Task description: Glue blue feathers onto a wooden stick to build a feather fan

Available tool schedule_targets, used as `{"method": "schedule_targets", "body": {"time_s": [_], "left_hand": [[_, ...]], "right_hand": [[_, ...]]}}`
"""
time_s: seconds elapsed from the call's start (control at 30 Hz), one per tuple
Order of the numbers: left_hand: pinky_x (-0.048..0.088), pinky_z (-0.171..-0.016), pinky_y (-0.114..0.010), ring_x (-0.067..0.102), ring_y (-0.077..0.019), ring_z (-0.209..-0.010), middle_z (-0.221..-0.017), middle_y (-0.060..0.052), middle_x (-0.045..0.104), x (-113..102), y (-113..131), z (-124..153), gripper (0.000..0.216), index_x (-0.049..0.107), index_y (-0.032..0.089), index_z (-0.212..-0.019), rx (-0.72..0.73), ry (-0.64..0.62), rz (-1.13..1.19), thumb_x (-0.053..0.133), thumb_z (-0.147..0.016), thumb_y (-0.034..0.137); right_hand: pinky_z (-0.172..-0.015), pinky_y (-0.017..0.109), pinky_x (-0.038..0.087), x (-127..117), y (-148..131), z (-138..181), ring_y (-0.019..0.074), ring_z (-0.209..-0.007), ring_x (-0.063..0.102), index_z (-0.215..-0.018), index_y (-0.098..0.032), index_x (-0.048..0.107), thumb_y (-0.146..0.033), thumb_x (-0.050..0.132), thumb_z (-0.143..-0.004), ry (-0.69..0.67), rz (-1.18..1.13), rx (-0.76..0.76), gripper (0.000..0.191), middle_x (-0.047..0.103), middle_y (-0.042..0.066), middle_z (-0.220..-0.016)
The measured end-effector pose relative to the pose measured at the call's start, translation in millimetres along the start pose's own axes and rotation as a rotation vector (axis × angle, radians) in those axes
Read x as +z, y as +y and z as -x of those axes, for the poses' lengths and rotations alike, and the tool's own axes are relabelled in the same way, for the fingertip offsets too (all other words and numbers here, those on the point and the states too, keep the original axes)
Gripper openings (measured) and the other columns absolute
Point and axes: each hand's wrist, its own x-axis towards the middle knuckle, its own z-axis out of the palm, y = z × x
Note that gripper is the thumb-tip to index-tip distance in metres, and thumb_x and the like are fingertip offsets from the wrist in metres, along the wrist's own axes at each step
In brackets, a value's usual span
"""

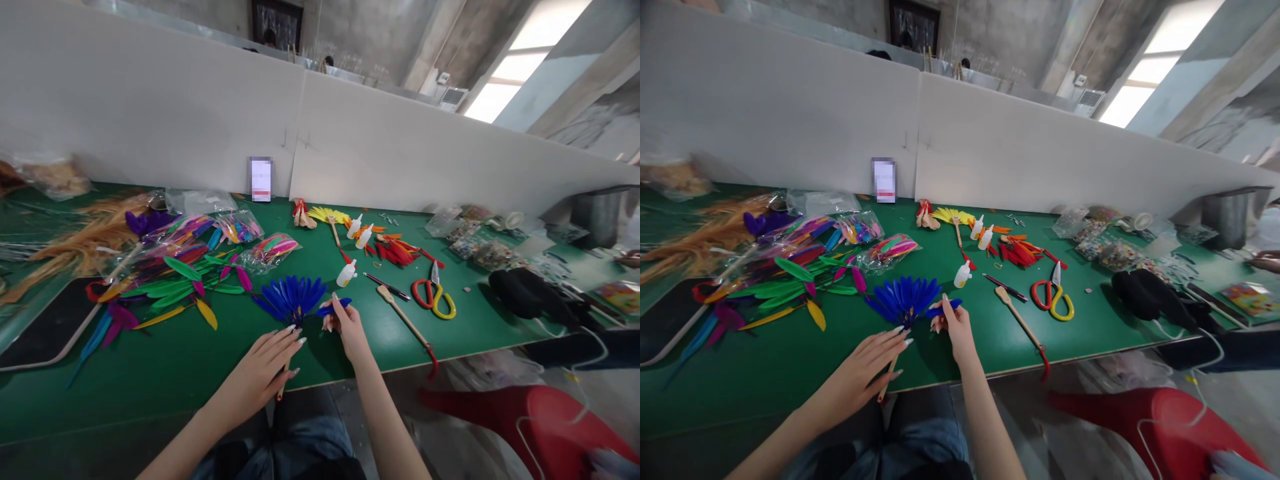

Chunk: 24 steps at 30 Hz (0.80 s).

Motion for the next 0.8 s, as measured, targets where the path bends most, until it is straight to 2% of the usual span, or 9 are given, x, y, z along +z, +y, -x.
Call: {"method": "schedule_targets", "body": {"time_s": [0.23,0.4,0.63,0.7,0.8], "left_hand": [[0.035,-0.109,-0.038,0.035,-0.0193,-0.136,-0.144,-0.006,0.043,1,-1,1,0.045,0.036,0.02,-0.141,0.032,0.058,-0.049,0.041,-0.097,0.025],[0.037,-0.107,-0.037,0.038,-0.0192,-0.134,-0.14,-0.007,0.049,0,-1,1,0.043,0.039,0.018,-0.138,0.013,0.16,-0.05,0.04,-0.096,0.018],[0.043,-0.101,-0.039,0.042,-0.0216,-0.131,-0.133,-0.007,0.055,2,-3,4,0.041,0.038,0.023,-0.137,-0.177,0.36,0.011,0.04,-0.096,0.018],[0.043,-0.1,-0.039,0.042,-0.022,-0.131,-0.135,-0.007,0.053,3,-4,4,0.042,0.035,0.025,-0.139,-0.247,0.378,0.038,0.04,-0.097,0.021],[0.041,-0.102,-0.04,0.038,-0.0226,-0.134,-0.14,-0.007,0.047,4,-5,3,0.048,0.027,0.027,-0.143,-0.307,0.33,0.067,0.039,-0.097,0.026]], "right_hand": [[-0.047,0.022,0.041,-14,-7,-2,0.0098,-0.043,0.052,-0.079,-0.016,0.062,-0.051,0.071,-0.068,0.066,0.163,-0.072,0.038,0.058,-0.003,-0.048],[-0.044,0.022,0.041,-19,-12,-4,0.0107,-0.041,0.053,-0.078,-0.016,0.061,-0.048,0.073,-0.067,0.075,0.243,-0.097,0.035,0.058,-0.003,-0.045],[-0.04,0.021,0.041,-8,-6,-7,0.0114,-0.038,0.053,-0.087,-0.018,0.057,-0.048,0.07,-0.07,0.043,0.384,-0.114,0.036,0.056,-0.005,-0.045],[-0.039,0.021,0.041,-5,-4,-8,0.0115,-0.038,0.053,-0.092,-0.019,0.054,-0.047,0.067,-0.072,0.031,0.404,-0.116,0.036,0.057,-0.006,-0.045],[-0.038,0.02,0.041,-2,-3,-7,0.0114,-0.038,0.053,-0.1,-0.021,0.051,-0.045,0.066,-0.075,0.025,0.41,-0.127,0.038,0.057,-0.007,-0.046]]}}
